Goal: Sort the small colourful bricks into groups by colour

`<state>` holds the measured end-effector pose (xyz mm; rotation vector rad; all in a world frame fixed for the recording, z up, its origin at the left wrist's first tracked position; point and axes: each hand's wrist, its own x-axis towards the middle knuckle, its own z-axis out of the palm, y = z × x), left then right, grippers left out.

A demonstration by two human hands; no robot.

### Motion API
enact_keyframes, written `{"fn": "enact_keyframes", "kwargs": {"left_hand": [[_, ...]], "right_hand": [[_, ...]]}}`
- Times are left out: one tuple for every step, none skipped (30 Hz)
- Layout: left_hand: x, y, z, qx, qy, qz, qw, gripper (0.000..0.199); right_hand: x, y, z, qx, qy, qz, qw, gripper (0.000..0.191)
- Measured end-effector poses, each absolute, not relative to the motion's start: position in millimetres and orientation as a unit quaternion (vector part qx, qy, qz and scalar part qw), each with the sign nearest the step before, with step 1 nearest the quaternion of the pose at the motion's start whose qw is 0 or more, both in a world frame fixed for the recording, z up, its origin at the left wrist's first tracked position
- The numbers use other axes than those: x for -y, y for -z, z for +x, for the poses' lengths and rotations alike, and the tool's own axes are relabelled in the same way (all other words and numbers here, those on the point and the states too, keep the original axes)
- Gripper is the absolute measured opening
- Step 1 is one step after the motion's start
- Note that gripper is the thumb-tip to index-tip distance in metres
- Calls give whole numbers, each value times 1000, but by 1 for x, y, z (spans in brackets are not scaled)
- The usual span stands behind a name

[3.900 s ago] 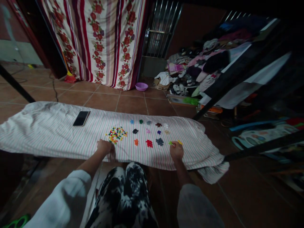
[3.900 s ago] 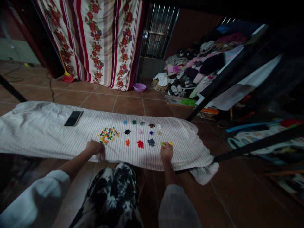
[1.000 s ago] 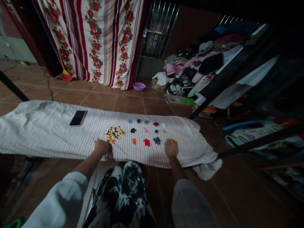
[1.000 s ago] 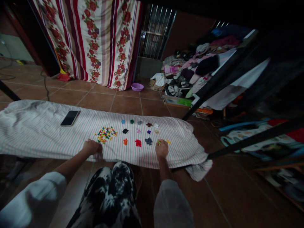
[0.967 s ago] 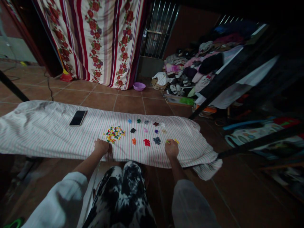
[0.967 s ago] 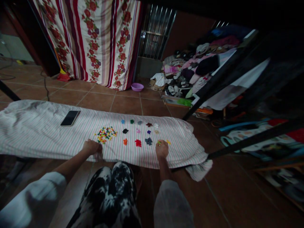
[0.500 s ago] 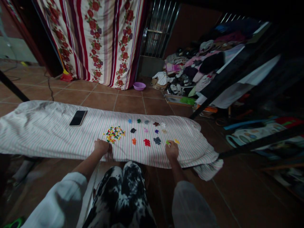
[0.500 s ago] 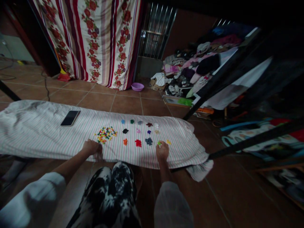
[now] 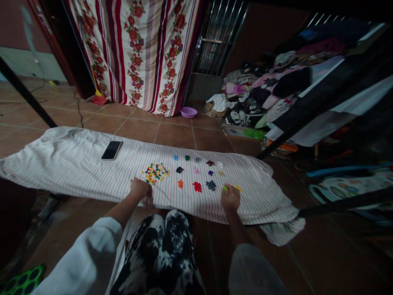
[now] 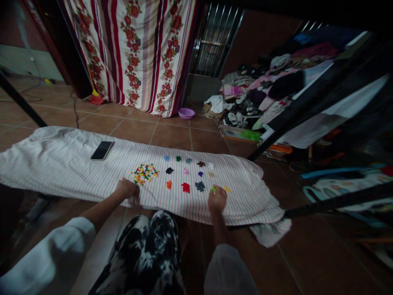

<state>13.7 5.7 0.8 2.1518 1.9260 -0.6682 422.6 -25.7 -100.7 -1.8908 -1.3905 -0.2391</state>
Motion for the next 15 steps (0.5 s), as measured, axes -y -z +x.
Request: {"fn": "enact_keyframes", "kwargs": {"left_hand": [[-6,0,14,-648,224,723,89,33],[-7,1,14,-648,223,723,89,33],[-7,2,13,-649,222,723,87,33],[-7,3,13,-650,221,722,86,33],[-8,4,13,-651,221,722,84,34],[-8,5,13,-652,221,721,83,34],[-8,7,13,-652,221,720,82,35],[-9,7,13,-653,221,720,82,35],[-9,8,13,-653,220,720,82,35],[-9,9,13,-654,219,720,83,35],[-9,9,13,-654,218,720,83,34],[-9,10,12,-654,217,720,84,34],[-9,10,12,-654,216,720,84,34],[-9,9,13,-654,215,721,85,34],[-8,9,13,-653,214,721,85,33]], "right_hand": [[24,96,416,548,94,-736,386,26],[22,90,408,552,87,-731,392,26],[19,85,398,557,75,-725,398,27],[16,79,387,564,57,-719,402,27],[11,74,374,574,38,-711,404,28],[7,69,360,590,16,-699,403,28],[3,65,345,608,-6,-686,400,28],[-2,62,329,627,-30,-672,394,28],[-5,60,312,645,-54,-658,386,27],[-9,59,296,663,-78,-643,375,26],[-12,59,280,678,-102,-629,367,25],[-15,59,264,691,-121,-617,357,24],[-18,60,250,699,-135,-612,344,22],[-21,60,236,706,-146,-609,330,22],[-23,61,224,714,-153,-607,315,21]]}}
